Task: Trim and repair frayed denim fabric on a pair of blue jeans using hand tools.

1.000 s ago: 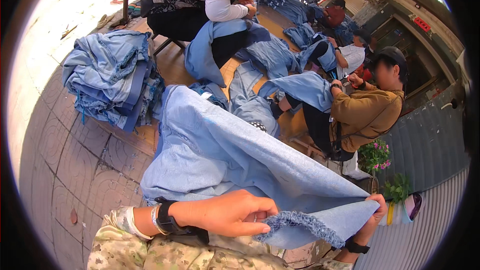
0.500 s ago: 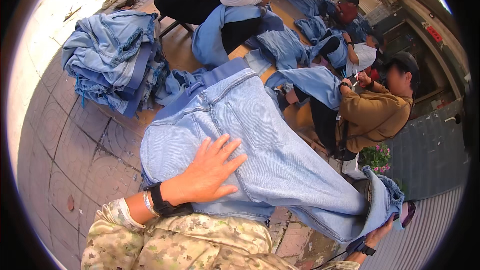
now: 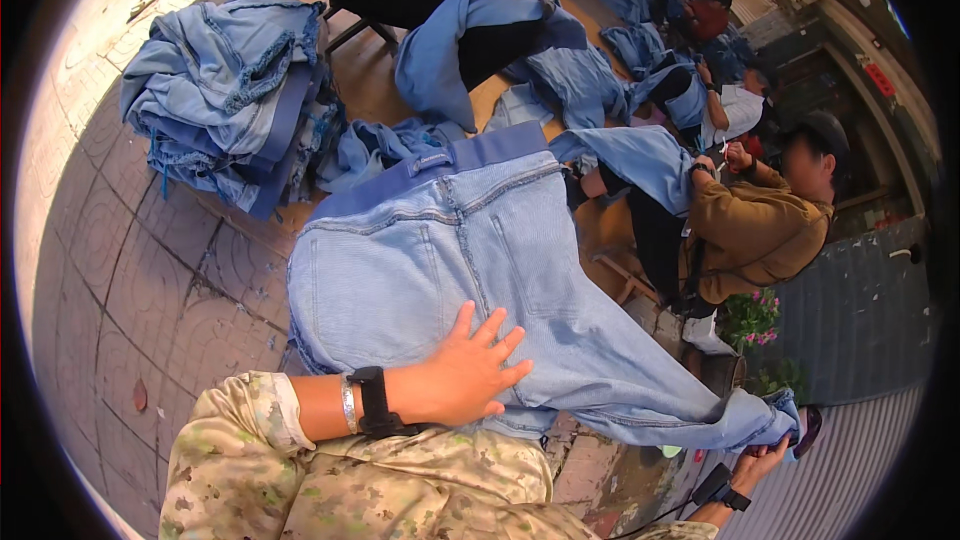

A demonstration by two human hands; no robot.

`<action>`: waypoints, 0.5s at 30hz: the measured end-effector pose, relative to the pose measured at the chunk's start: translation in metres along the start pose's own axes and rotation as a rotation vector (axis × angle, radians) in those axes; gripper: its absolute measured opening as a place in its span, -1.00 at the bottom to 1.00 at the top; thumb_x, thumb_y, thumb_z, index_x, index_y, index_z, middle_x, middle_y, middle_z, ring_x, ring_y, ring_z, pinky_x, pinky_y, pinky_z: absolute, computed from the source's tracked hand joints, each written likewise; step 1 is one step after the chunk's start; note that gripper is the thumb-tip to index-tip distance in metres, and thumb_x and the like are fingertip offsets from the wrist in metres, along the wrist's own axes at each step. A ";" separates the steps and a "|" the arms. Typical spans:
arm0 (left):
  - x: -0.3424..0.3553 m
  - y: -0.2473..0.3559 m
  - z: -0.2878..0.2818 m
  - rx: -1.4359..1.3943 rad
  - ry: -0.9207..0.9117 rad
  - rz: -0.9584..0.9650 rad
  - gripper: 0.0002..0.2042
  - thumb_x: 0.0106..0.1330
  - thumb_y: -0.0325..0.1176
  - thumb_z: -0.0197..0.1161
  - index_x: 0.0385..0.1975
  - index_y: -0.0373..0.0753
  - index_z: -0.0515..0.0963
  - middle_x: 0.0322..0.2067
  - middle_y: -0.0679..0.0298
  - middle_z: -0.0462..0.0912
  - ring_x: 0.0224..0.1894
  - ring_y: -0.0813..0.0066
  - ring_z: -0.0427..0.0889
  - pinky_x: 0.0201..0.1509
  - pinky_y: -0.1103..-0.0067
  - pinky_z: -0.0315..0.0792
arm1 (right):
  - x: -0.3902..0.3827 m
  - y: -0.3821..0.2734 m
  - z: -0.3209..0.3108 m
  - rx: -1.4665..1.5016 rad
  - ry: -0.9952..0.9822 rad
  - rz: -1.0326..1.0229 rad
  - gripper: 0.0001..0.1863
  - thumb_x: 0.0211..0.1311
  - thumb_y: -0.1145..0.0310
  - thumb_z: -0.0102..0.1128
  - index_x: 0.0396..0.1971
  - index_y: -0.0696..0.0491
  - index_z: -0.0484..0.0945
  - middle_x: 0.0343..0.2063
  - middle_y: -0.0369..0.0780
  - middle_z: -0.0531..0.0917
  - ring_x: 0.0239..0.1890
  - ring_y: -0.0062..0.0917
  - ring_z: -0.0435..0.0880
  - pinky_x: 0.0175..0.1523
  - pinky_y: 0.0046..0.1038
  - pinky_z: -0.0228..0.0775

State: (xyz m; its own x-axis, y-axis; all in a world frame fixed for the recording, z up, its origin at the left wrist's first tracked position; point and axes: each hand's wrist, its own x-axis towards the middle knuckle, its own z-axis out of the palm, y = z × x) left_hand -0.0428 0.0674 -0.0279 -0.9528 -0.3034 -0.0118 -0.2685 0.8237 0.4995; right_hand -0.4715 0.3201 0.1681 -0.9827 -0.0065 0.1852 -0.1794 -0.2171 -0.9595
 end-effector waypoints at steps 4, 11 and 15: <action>0.001 -0.005 0.004 0.070 -0.043 0.007 -0.39 0.24 0.07 0.15 0.26 -0.05 0.32 0.32 0.00 0.15 0.39 -0.17 -0.03 0.28 -0.23 -0.16 | -0.077 -0.032 0.101 0.046 -0.168 -0.182 -0.85 0.37 0.21 0.09 -0.35 -0.05 0.49 -0.66 -0.47 0.42 -0.72 -0.85 0.18 -0.61 -0.75 -0.05; -0.009 -0.006 0.002 0.027 0.000 -0.008 -0.41 0.24 0.03 0.17 0.24 -0.10 0.34 0.28 -0.02 0.21 0.38 -0.08 0.05 0.31 -0.16 -0.13 | -0.196 0.038 0.212 -0.200 -1.078 -0.362 -0.90 0.20 0.43 0.23 -0.39 0.10 0.49 -0.61 -0.45 0.40 -0.61 -0.87 0.21 -0.51 -0.74 0.02; -0.027 -0.001 -0.018 -0.220 -0.011 0.082 -0.52 0.26 -0.13 0.19 0.13 -0.22 0.39 0.22 0.00 0.28 0.34 0.04 0.14 0.36 0.02 0.00 | -0.259 0.117 0.245 -0.768 -1.696 -0.488 -0.60 0.05 0.57 0.25 -0.05 0.13 0.49 -0.40 -0.19 0.59 -0.57 -0.60 0.44 -0.39 -0.60 0.32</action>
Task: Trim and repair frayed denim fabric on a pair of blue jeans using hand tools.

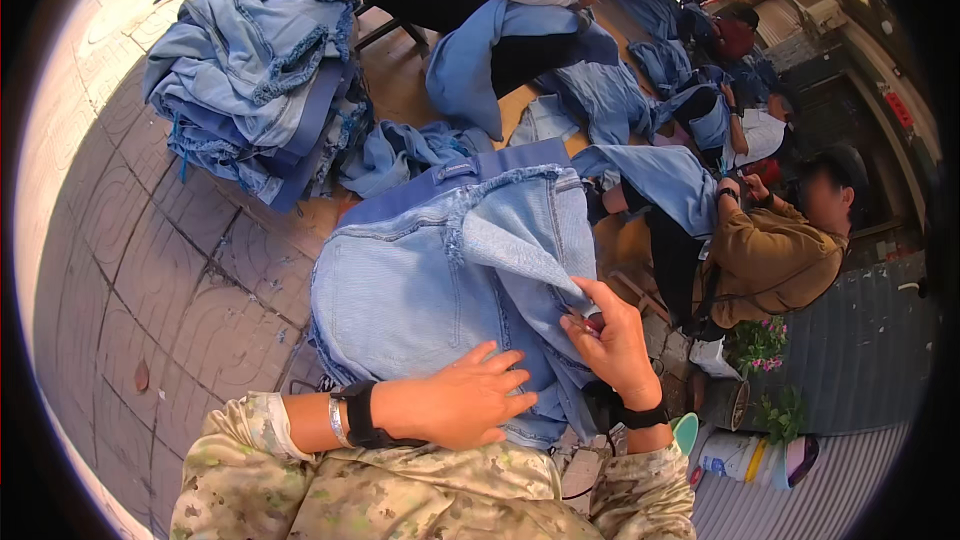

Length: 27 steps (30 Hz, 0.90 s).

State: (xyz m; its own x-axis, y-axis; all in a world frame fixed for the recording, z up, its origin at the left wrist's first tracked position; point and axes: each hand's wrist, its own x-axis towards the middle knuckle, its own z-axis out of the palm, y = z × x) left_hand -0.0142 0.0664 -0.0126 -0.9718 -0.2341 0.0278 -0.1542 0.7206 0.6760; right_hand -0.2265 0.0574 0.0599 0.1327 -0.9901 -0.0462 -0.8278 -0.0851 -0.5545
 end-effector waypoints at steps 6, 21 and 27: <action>-0.066 -0.041 -0.061 -0.755 0.442 -0.111 -0.74 0.33 -0.37 0.13 -0.06 -0.36 0.53 -0.20 0.16 0.65 -0.11 0.33 0.63 0.01 0.49 0.44 | -0.012 0.030 0.029 0.137 0.058 0.112 -0.48 -0.03 0.66 0.15 0.04 0.09 0.44 -0.18 -0.11 0.60 -0.58 -0.50 0.47 -0.40 -0.57 0.34; -0.030 -0.212 -0.075 -0.670 0.677 -0.461 -0.53 0.27 -0.25 0.27 0.09 -0.43 0.42 -0.01 0.14 0.56 0.05 0.44 0.51 0.17 0.53 0.34 | -0.017 0.045 0.029 0.185 0.031 0.031 -0.75 -0.19 0.66 0.03 -0.40 0.20 0.53 -0.60 -0.22 0.50 -0.65 -0.55 0.38 -0.48 -0.58 0.21; -0.034 -0.166 -0.104 -0.902 0.680 -0.450 -0.78 0.27 -0.39 0.25 -0.18 -0.40 0.56 -0.35 0.43 0.60 -0.31 0.76 0.50 -0.19 0.74 0.41 | -0.022 0.062 0.037 0.246 0.111 0.105 -0.77 -0.12 0.67 0.03 -0.38 0.19 0.55 -0.55 -0.25 0.54 -0.62 -0.66 0.39 -0.48 -0.62 0.21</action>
State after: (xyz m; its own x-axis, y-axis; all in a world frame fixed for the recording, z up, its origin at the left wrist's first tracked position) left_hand 0.0633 -0.1133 -0.0495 -0.5296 -0.8360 -0.1434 -0.0104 -0.1627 0.9866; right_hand -0.2606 0.0782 -0.0047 -0.0184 -0.9994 -0.0307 -0.6751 0.0350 -0.7369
